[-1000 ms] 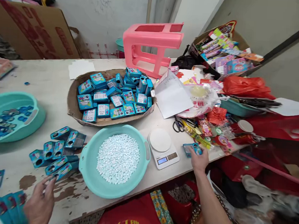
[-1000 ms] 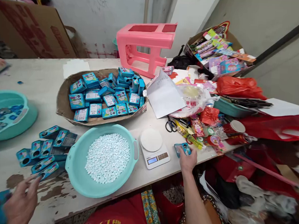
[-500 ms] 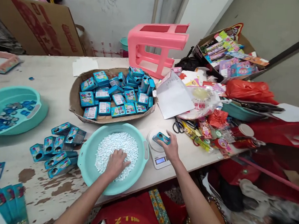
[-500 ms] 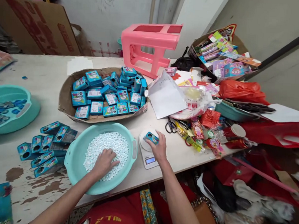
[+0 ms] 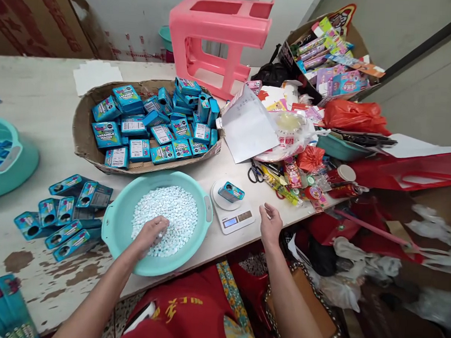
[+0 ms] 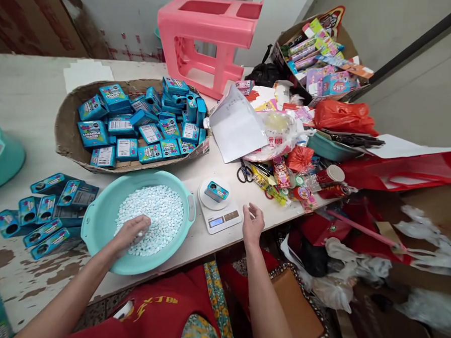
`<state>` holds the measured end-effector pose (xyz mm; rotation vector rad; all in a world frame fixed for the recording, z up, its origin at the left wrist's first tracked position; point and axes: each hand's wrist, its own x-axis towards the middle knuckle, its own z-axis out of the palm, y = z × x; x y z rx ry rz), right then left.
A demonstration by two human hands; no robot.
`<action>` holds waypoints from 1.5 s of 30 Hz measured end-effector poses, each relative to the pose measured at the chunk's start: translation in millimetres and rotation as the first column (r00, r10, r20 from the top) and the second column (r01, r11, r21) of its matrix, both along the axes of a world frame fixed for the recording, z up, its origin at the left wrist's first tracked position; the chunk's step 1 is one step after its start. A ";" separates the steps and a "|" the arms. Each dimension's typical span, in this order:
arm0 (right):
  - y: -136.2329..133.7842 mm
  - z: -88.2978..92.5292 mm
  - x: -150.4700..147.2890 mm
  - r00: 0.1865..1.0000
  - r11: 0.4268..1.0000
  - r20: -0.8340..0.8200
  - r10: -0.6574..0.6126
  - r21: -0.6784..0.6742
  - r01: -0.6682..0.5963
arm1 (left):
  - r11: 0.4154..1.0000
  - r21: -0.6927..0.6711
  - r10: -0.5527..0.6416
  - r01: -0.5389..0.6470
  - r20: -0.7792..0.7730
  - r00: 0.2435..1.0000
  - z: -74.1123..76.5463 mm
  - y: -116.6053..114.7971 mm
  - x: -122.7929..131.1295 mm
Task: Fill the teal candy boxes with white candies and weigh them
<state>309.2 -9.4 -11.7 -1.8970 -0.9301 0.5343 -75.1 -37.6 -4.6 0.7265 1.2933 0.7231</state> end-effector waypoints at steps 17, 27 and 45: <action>47.2 24.7 -70.6 0.934 0.934 -0.065 0.352 0.090 -0.346 | 0.859 -0.130 0.512 -0.495 0.214 0.832 -2.4 25.7 10.9; -1.2 78.3 -167.5 0.626 0.607 0.127 0.770 0.159 -0.779 | 0.750 0.030 0.536 -0.661 0.558 0.633 104.1 44.4 41.4; -7.5 75.4 -176.1 0.631 0.636 -0.085 0.771 0.168 -0.754 | 0.798 0.174 0.528 -0.577 0.258 0.809 88.7 41.9 27.4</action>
